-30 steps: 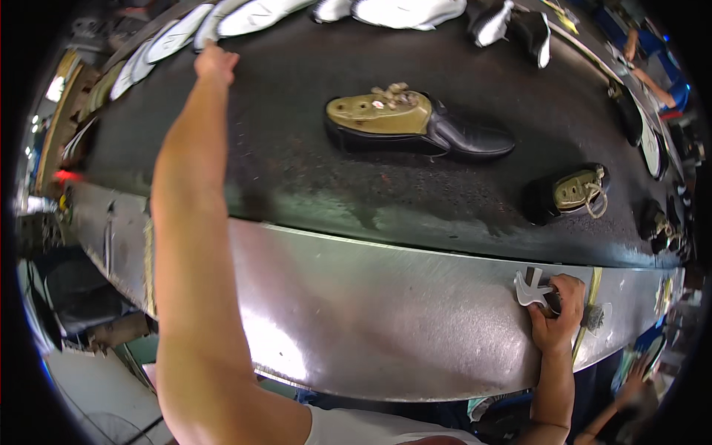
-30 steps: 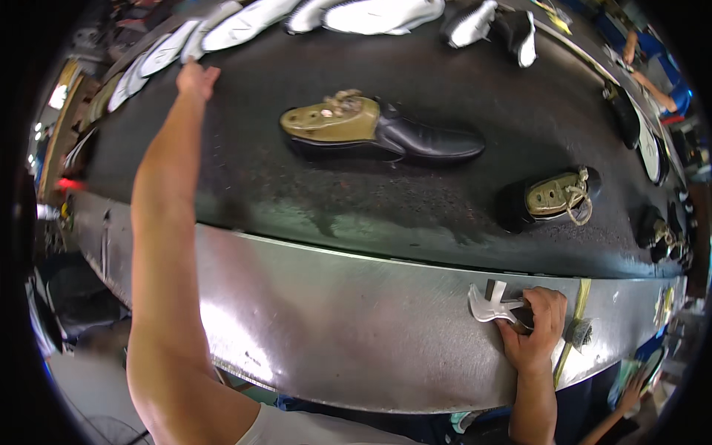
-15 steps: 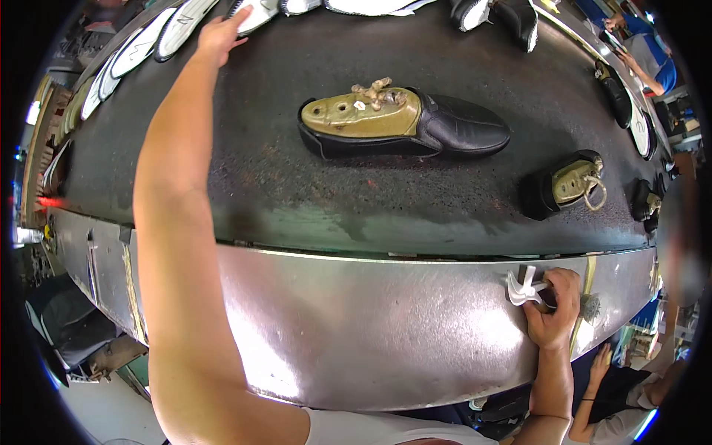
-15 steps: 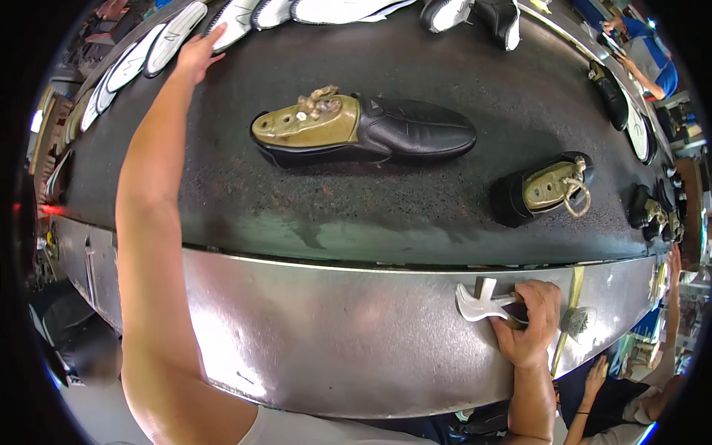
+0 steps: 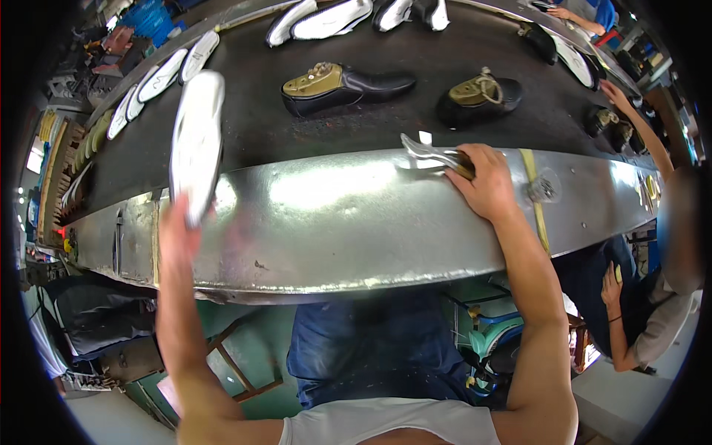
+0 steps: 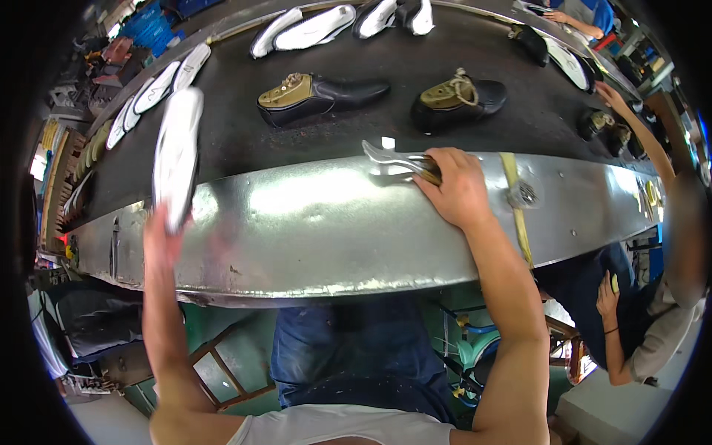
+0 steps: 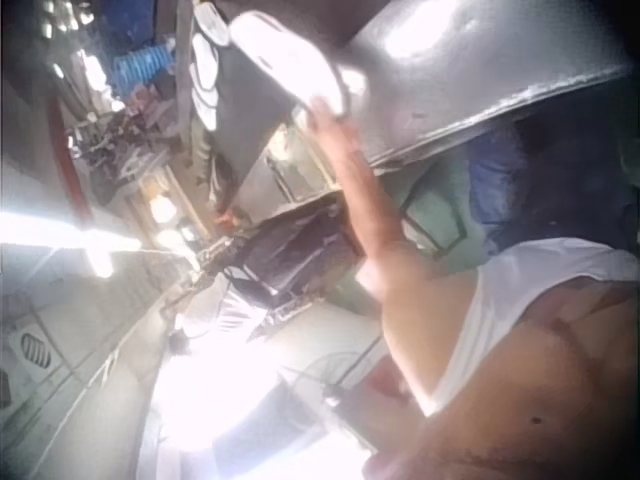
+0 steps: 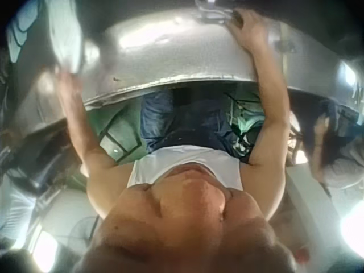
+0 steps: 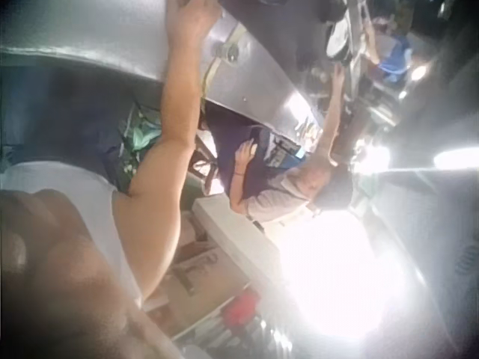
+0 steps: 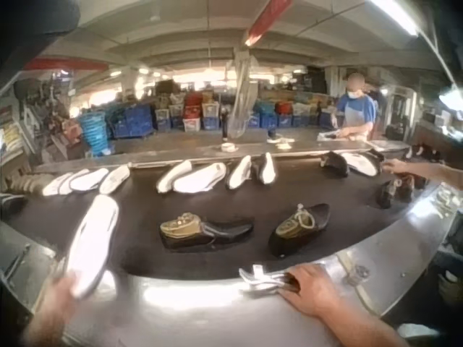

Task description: The person pulls shoe uppers over shoe lasts and secures them using lasting pliers, working on a conveyor belt line.

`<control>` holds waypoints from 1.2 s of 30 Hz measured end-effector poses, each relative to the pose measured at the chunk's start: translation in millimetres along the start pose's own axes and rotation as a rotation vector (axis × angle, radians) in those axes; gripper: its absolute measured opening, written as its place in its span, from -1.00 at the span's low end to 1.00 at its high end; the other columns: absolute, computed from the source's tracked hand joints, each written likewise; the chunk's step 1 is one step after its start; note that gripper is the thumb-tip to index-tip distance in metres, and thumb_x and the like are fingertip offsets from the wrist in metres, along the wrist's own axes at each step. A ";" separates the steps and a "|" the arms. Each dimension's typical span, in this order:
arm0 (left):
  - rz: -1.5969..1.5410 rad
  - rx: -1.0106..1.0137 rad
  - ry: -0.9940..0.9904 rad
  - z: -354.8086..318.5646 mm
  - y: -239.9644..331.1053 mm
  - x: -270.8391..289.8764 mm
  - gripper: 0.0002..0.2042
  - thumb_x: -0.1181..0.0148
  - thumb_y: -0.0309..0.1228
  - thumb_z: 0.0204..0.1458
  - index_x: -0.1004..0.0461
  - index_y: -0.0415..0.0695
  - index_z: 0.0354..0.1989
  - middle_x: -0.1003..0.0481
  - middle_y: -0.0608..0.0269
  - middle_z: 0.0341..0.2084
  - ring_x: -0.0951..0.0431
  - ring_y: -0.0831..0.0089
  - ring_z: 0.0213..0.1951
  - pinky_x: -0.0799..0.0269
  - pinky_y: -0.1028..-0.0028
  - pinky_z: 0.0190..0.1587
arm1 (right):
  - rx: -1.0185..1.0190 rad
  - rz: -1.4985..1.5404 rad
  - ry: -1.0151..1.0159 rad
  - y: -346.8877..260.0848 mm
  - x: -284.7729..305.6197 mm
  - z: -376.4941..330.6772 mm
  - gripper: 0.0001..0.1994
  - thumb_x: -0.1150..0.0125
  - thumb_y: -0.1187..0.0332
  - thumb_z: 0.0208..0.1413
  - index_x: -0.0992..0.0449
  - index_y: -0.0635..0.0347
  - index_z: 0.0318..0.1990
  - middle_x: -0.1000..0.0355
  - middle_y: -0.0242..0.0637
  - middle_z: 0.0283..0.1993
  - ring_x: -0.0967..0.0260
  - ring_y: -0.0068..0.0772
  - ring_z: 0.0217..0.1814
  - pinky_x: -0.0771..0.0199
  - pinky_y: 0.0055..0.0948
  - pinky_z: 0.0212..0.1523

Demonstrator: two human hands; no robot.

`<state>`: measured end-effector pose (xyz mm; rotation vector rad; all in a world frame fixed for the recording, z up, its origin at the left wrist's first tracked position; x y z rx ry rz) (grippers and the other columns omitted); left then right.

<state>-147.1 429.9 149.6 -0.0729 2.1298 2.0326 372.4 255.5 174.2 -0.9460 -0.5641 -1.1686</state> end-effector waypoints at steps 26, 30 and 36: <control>1.160 0.115 -1.111 -371.9 -200.6 -294.2 -0.09 -0.32 0.11 -0.05 -0.20 -0.28 0.36 -0.38 -0.33 0.17 -0.48 -0.18 0.13 -0.41 0.15 0.17 | -1.055 0.908 -0.201 -108.8 31.1 -459.4 -0.72 -0.16 0.29 0.27 -0.48 0.32 -0.02 -0.44 -0.38 -0.41 -0.32 -0.62 -0.42 -0.33 -0.53 -0.40; 0.274 0.210 -0.843 -328.8 -201.9 -250.3 -0.20 -0.38 -0.18 0.07 -0.12 -0.16 0.43 -0.45 0.00 0.14 -0.49 0.26 0.13 -0.38 0.34 0.19 | -1.017 0.914 -0.318 -132.5 52.7 -431.8 -0.70 -0.10 0.34 0.30 -0.43 0.41 0.03 -0.48 -0.33 -0.28 -0.42 -0.56 -0.32 -0.43 -0.51 -0.23; -0.088 0.271 -0.626 -348.0 -133.0 -179.0 -0.22 -0.33 -0.46 0.14 -0.01 0.06 0.48 -0.32 0.31 0.08 -0.36 0.50 0.10 -0.28 0.45 0.19 | -0.662 0.825 -0.677 -202.7 57.9 -389.4 -0.72 -0.08 0.34 0.32 -0.45 0.36 0.04 -0.50 -0.37 -0.33 -0.40 -0.63 -0.36 -0.42 -0.55 -0.29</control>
Point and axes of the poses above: each hand's wrist, its own z-axis towards the middle knuckle, its own x-axis out of the back of the hand, y = z × x, the point moved 8 cm from there along z, towards the middle knuckle
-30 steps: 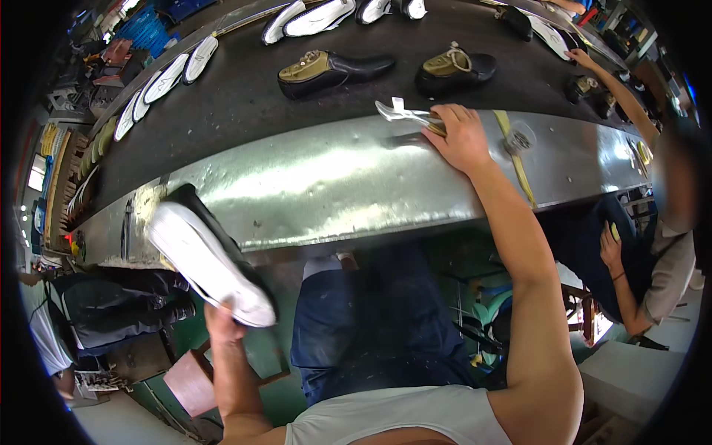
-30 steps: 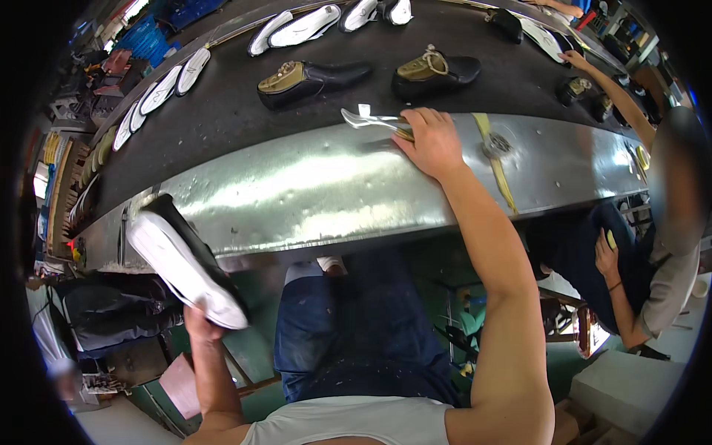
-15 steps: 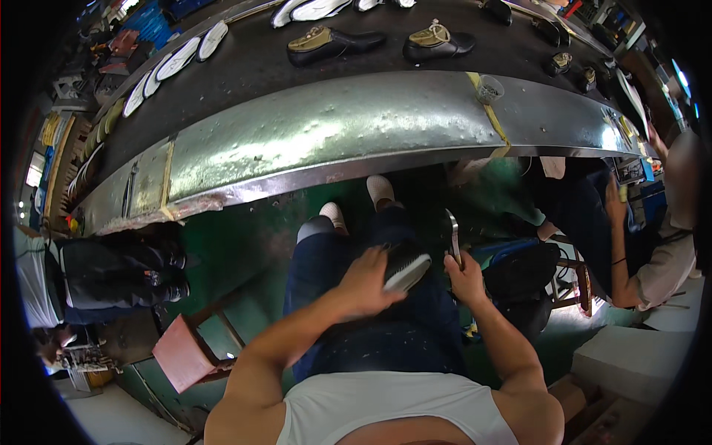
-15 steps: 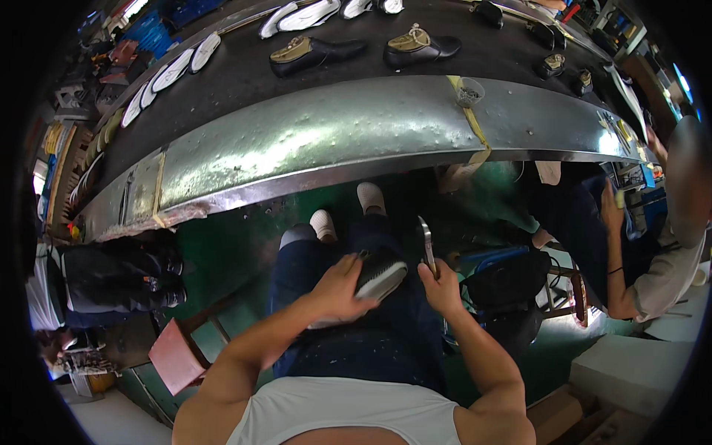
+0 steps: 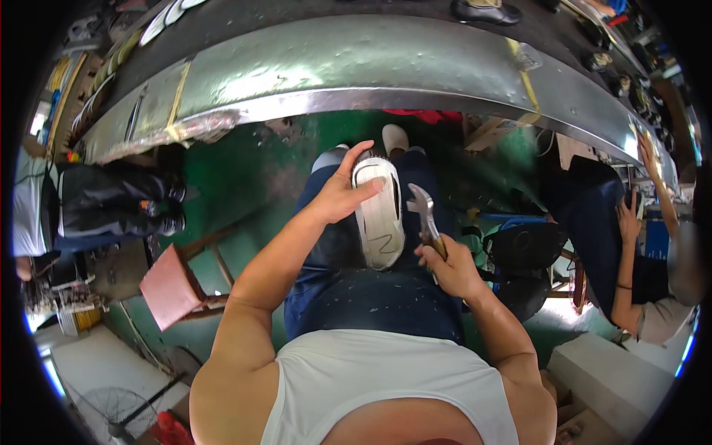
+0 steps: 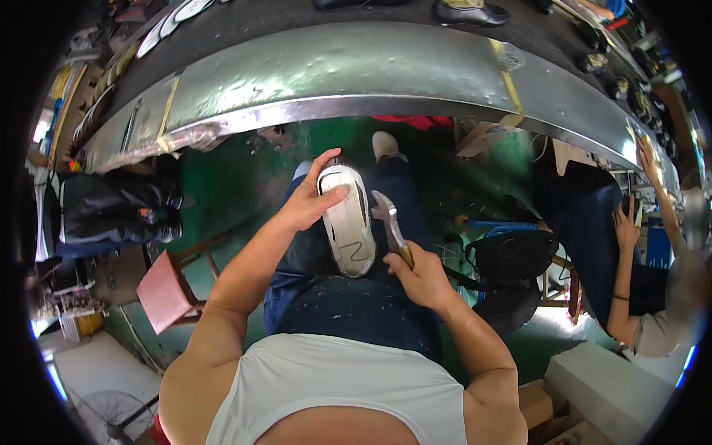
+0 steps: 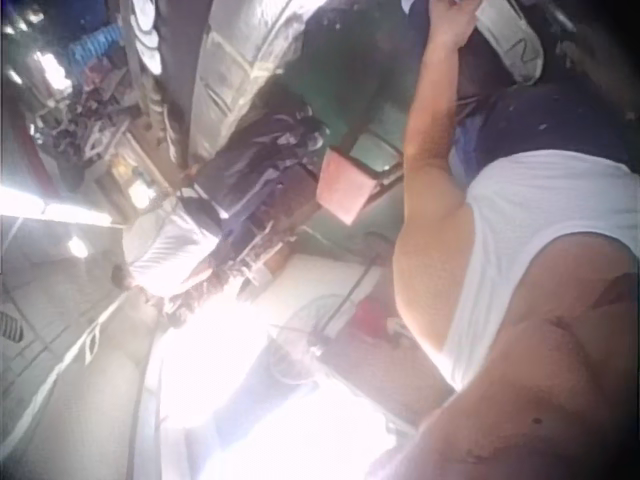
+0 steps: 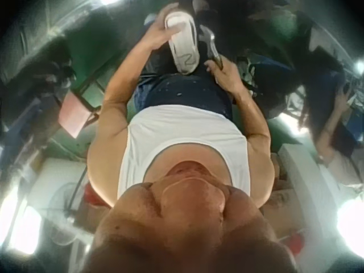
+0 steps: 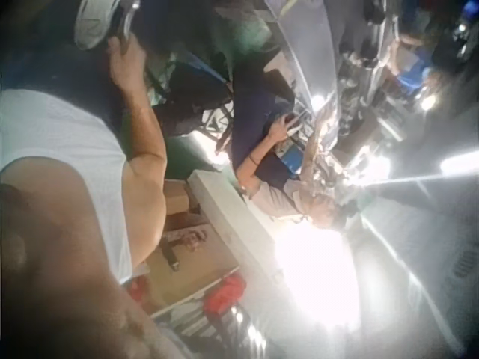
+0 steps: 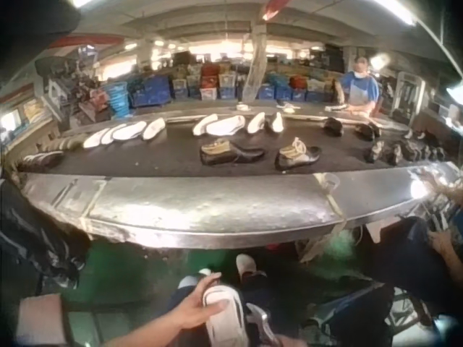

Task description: The person pulls shoe uppers over shoe lasts and secures them using lasting pliers, working on a conveyor belt line.

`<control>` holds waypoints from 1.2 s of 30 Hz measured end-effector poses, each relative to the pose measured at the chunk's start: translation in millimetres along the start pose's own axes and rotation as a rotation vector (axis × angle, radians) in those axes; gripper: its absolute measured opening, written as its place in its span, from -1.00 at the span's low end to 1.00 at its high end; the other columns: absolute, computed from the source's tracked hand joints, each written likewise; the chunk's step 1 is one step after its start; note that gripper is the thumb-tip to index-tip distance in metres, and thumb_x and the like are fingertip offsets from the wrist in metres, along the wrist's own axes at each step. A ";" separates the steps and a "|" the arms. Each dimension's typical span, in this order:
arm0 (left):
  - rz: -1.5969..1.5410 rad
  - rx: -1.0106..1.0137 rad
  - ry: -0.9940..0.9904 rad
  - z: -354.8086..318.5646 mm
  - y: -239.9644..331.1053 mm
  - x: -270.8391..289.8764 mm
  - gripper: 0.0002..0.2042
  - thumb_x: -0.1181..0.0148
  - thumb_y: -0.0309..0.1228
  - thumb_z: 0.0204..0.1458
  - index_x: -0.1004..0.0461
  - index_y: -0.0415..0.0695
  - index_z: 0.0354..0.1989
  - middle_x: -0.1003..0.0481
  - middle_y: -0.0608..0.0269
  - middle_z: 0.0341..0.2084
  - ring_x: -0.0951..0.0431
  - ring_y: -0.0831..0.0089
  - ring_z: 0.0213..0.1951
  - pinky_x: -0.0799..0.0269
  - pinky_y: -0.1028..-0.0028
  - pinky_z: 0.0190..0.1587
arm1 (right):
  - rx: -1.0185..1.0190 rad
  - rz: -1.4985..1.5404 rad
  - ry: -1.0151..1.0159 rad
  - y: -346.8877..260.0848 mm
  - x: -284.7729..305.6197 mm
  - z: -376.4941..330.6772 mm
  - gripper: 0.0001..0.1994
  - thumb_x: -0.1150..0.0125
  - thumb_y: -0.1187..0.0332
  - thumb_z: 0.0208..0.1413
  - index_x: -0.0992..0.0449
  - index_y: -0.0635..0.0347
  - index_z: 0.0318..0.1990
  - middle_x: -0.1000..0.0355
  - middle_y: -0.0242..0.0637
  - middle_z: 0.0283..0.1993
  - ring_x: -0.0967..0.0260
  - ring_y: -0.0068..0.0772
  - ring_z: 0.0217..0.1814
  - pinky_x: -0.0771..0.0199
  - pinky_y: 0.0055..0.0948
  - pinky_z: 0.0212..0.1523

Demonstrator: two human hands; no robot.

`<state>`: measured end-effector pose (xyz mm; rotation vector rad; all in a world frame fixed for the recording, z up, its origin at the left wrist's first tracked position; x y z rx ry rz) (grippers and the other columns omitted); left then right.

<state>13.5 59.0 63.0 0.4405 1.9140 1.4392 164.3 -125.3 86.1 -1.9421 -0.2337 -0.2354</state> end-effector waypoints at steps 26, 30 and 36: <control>0.362 -0.034 -0.004 -5.5 0.7 13.3 -0.49 -0.09 -0.28 0.33 -0.17 -0.04 0.41 -0.39 0.24 0.11 -0.37 0.49 0.11 -0.28 0.45 0.21 | -0.109 -0.087 -0.198 -29.3 -6.1 54.2 -0.76 -0.11 0.26 0.30 -0.45 0.30 -0.19 -0.49 -0.31 -0.44 -0.47 -0.46 -0.41 -0.47 -0.42 -0.34; 0.078 -0.040 -0.058 4.0 -16.3 14.1 -0.48 -0.11 -0.38 0.31 -0.16 -0.02 0.42 -0.39 0.29 0.09 -0.37 0.54 0.09 -0.29 0.49 0.18 | 0.235 -0.217 0.126 -3.4 -10.3 64.8 -0.80 -0.17 0.36 0.24 -0.47 0.34 -0.12 -0.51 -0.14 -0.43 -0.51 -0.13 -0.39 -0.50 -0.27 -0.27; -0.023 0.090 -0.224 5.6 -12.8 2.3 -0.44 -0.15 -0.46 0.26 -0.14 -0.02 0.43 -0.38 0.32 0.13 -0.37 0.55 0.10 -0.32 0.50 0.15 | 0.248 -0.384 0.175 -27.8 -4.7 39.3 -0.78 -0.15 0.41 0.22 -0.43 0.39 -0.08 -0.50 0.16 -0.24 -0.47 0.28 -0.15 -0.46 0.02 -0.13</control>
Point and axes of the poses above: each hand's wrist, its own z-axis towards the middle knuckle, its own x-axis out of the back of the hand, y = z × x, the point moved 8 cm from there along z, towards the middle knuckle
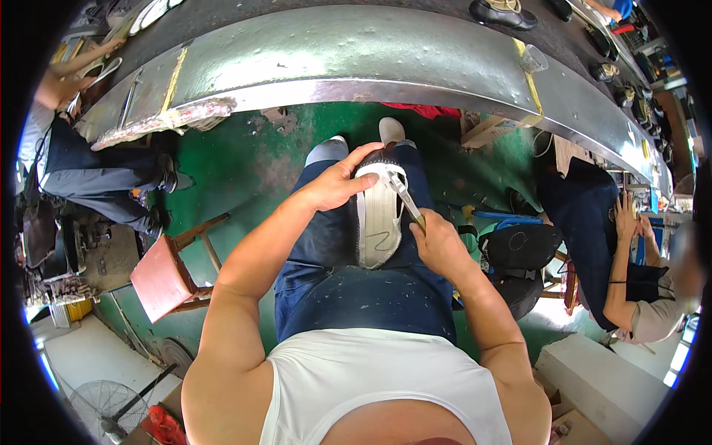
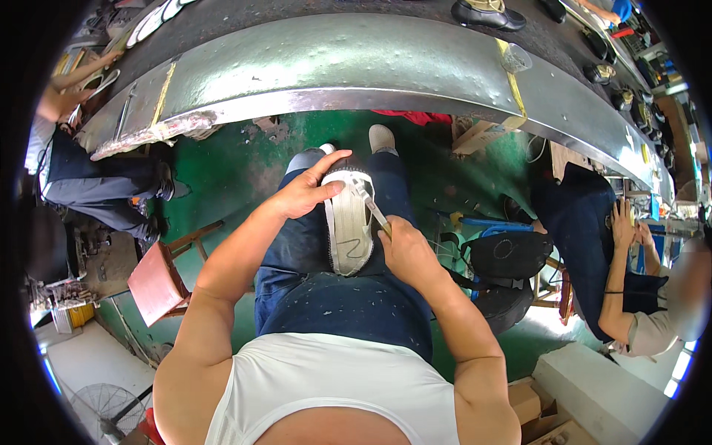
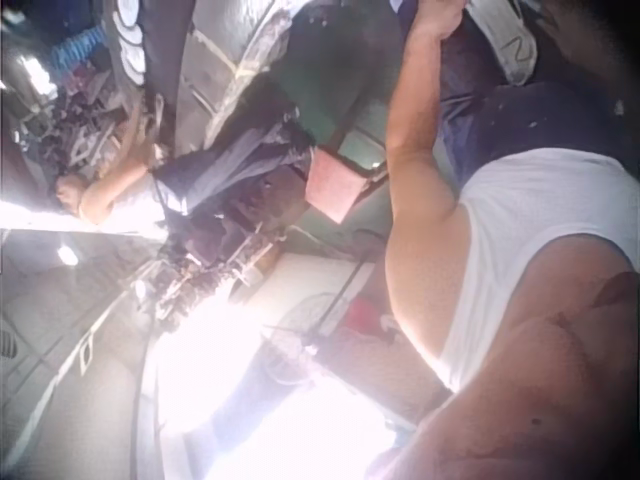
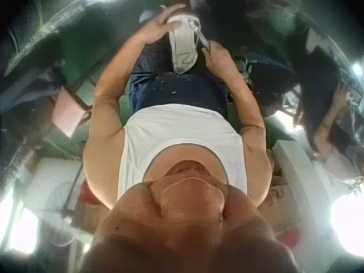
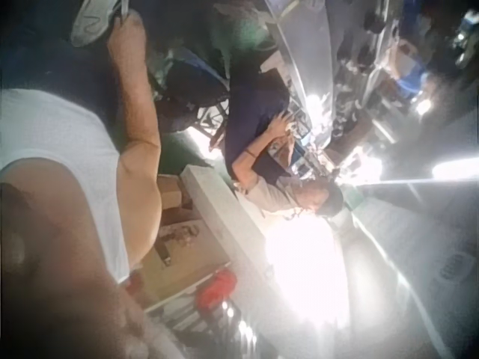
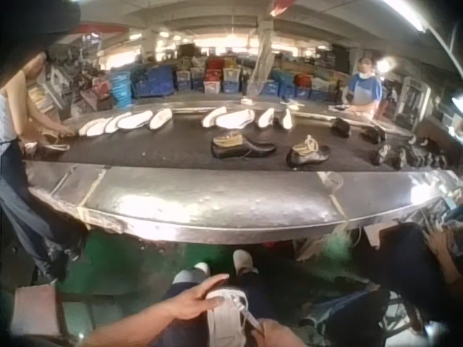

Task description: The person pulls shoe uppers over shoe lasts and secures them using lasting pliers, working on a conveyor belt line.

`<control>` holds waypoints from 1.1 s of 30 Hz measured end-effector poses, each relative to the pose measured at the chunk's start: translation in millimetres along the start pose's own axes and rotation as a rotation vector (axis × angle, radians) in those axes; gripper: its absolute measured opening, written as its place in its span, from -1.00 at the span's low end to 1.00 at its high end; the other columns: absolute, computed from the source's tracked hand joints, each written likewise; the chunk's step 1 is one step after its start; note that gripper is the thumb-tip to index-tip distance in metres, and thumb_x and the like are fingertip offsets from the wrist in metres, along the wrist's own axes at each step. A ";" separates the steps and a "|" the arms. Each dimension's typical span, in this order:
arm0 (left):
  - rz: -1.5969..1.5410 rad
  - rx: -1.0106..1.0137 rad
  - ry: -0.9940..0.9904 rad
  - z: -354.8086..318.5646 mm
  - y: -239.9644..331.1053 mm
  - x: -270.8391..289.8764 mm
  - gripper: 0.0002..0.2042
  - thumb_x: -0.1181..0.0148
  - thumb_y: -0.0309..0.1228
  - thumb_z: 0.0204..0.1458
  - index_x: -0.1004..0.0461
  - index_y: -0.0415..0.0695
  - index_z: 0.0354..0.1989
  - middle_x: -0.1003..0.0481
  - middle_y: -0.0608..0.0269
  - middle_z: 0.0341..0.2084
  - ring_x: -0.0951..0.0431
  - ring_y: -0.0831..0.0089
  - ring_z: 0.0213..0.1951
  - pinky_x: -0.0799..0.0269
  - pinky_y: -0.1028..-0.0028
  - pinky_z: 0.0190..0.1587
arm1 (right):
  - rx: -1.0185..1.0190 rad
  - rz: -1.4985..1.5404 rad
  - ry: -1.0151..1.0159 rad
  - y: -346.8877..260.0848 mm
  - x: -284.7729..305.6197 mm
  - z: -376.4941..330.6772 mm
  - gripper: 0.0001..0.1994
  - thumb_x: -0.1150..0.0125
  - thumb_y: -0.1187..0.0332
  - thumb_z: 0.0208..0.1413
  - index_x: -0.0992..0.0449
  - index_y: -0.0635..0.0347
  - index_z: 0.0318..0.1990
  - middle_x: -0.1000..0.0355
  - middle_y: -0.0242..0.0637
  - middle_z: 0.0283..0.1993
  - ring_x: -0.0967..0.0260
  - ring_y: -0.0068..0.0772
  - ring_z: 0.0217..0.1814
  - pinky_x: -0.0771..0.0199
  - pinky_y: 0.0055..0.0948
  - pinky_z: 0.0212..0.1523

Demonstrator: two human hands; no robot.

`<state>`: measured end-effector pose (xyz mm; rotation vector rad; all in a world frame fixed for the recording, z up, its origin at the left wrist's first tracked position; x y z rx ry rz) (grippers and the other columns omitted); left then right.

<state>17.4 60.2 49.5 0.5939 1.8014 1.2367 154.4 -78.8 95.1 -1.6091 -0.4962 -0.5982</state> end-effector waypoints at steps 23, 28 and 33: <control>0.145 0.465 0.151 56.0 -66.9 28.3 -0.45 -0.22 -0.29 0.19 -0.26 0.18 0.37 -0.55 0.34 -0.14 -0.56 0.57 -0.26 -0.40 0.52 -0.44 | -0.041 0.821 0.250 59.2 -2.8 78.4 -0.57 0.13 0.07 0.44 -0.44 0.31 0.01 -0.52 -0.40 -0.29 -0.38 -0.68 -0.34 -0.37 -0.62 -0.33; 0.085 0.496 0.168 55.3 -80.8 41.5 -0.43 -0.26 -0.26 0.17 -0.26 0.16 0.37 -0.54 0.30 -0.06 -0.60 0.49 -0.16 -0.55 0.40 -0.33 | 0.066 0.528 0.396 94.8 -53.6 69.0 -0.66 0.15 0.18 0.43 -0.43 0.29 -0.09 -0.48 -0.26 -0.32 -0.42 -0.39 -0.32 -0.44 -0.37 -0.23; 0.030 0.451 0.242 48.0 -88.5 50.2 -0.43 -0.25 -0.22 0.18 -0.25 0.10 0.37 -0.54 0.29 -0.07 -0.60 0.48 -0.13 -0.56 0.40 -0.30 | -0.451 1.073 0.275 85.4 -56.1 -32.7 -0.53 0.33 0.01 0.47 -0.33 0.30 -0.02 -0.42 -0.25 -0.23 -0.44 -0.46 -0.31 -0.30 -0.66 -0.49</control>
Point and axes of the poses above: each hand's wrist, its own z-axis towards the middle knuckle, its own x-axis out of the back of the hand, y = z × x, the point moved 8 cm from there along z, towards the middle knuckle
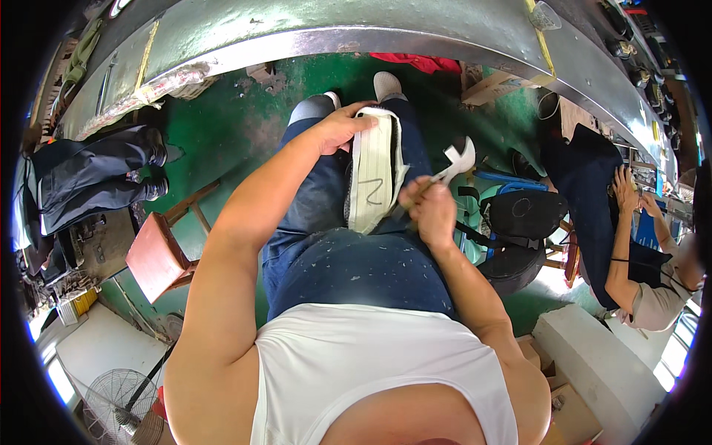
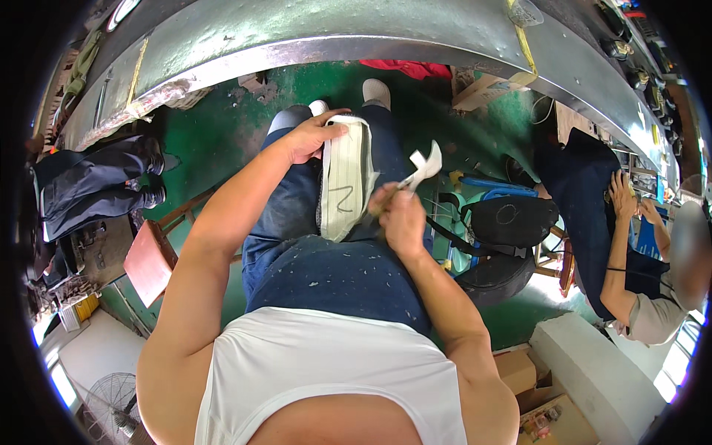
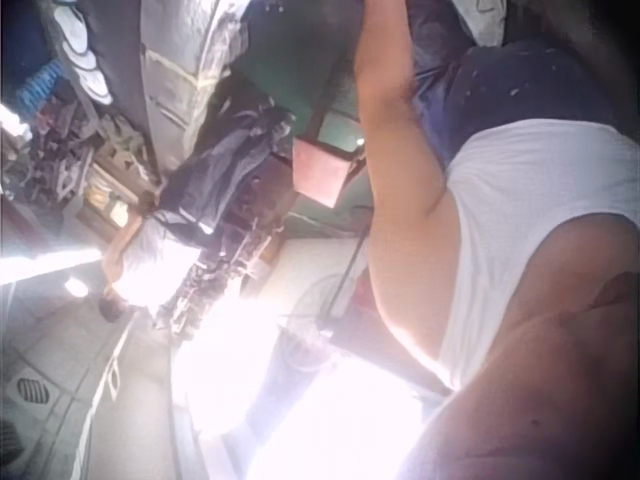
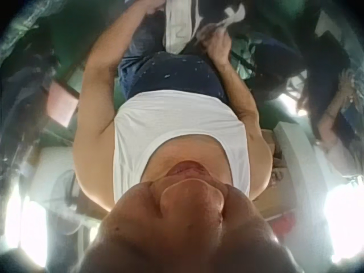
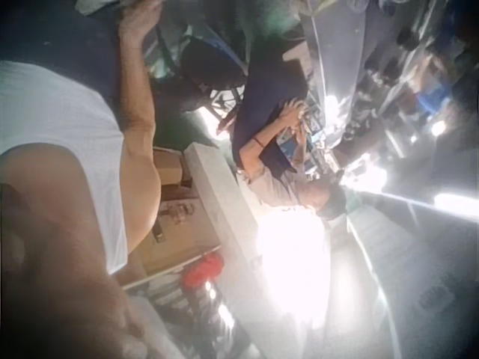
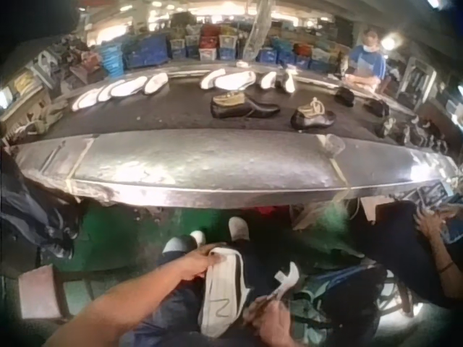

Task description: The person pulls shoe uppers over shoe lasts and secures them using lasting pliers, working on a conveyor belt line.

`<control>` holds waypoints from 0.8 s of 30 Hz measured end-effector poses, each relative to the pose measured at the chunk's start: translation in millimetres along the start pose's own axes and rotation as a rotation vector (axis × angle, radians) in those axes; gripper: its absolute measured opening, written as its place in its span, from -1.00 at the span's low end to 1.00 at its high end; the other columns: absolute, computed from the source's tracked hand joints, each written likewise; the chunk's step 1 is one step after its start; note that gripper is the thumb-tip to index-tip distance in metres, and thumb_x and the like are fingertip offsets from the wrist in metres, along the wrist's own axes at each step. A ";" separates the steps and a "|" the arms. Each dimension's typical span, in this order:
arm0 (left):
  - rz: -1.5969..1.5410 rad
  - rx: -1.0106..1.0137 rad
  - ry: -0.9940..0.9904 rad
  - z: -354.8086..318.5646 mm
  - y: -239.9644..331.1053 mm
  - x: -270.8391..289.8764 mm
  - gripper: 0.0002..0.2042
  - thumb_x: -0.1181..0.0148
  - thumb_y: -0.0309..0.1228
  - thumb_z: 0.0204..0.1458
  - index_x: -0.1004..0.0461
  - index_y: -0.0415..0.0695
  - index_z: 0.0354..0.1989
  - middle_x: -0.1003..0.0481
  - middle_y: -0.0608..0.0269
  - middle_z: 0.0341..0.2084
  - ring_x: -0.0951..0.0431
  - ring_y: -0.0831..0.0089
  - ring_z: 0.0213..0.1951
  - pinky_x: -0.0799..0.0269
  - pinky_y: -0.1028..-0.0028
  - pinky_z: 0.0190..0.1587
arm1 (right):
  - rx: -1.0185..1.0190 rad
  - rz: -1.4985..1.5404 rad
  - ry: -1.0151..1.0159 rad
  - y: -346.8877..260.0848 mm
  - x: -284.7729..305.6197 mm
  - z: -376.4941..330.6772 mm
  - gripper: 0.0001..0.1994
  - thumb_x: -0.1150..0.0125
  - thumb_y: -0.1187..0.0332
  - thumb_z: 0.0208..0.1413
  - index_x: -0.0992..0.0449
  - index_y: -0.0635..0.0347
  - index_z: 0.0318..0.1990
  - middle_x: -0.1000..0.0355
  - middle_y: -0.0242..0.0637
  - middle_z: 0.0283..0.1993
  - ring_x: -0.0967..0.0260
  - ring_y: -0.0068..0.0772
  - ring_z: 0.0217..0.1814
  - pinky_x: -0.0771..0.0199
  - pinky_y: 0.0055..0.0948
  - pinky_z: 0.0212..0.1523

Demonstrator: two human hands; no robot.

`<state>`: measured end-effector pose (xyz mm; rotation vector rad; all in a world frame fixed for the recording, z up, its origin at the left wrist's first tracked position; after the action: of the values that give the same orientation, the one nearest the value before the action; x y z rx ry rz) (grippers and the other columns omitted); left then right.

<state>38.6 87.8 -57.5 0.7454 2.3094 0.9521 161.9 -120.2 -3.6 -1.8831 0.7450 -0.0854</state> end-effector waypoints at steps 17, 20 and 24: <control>0.059 -0.084 0.226 -70.6 -47.5 -26.6 -0.24 0.00 -0.69 -0.07 -0.15 -0.08 0.44 -0.45 0.17 0.14 -0.48 0.39 0.12 -0.43 0.42 0.11 | 0.085 -0.885 -0.122 -19.8 -15.1 76.0 -0.58 -0.38 0.23 -0.03 -0.45 0.37 -0.14 -0.51 -0.19 -0.29 -0.46 -0.32 -0.23 -0.47 -0.33 -0.10; -0.073 0.062 0.012 -94.8 -32.9 -37.6 -0.19 -0.02 -0.70 -0.10 -0.09 -0.04 0.47 -0.38 0.18 0.23 -0.42 0.39 0.20 -0.32 0.40 0.22 | 0.069 -0.971 -0.103 -17.5 -3.9 76.1 -0.61 -0.36 0.26 -0.03 -0.44 0.35 -0.14 -0.50 -0.18 -0.31 -0.46 -0.31 -0.26 -0.46 -0.34 -0.13; -0.193 -0.035 -0.111 -102.5 -45.3 -44.1 -0.06 -0.09 -0.66 -0.16 0.12 -0.06 0.53 -0.23 0.13 0.35 -0.25 0.35 0.34 -0.08 0.42 0.37 | 0.054 -0.983 -0.130 -31.3 -1.9 59.7 -0.66 -0.27 0.27 0.08 -0.44 0.31 -0.09 -0.50 -0.03 -0.28 -0.47 -0.07 -0.18 -0.44 -0.24 -0.10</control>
<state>-9.3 -15.2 -17.3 0.5356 2.2154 0.8406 197.6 -63.0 -2.4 -2.0152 -0.3201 -0.5825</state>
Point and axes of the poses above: each hand's wrist, its own z-axis towards the middle knuckle, its own x-axis out of the back of the hand, y = z × x, the point moved 8 cm from there along z, towards the middle knuckle
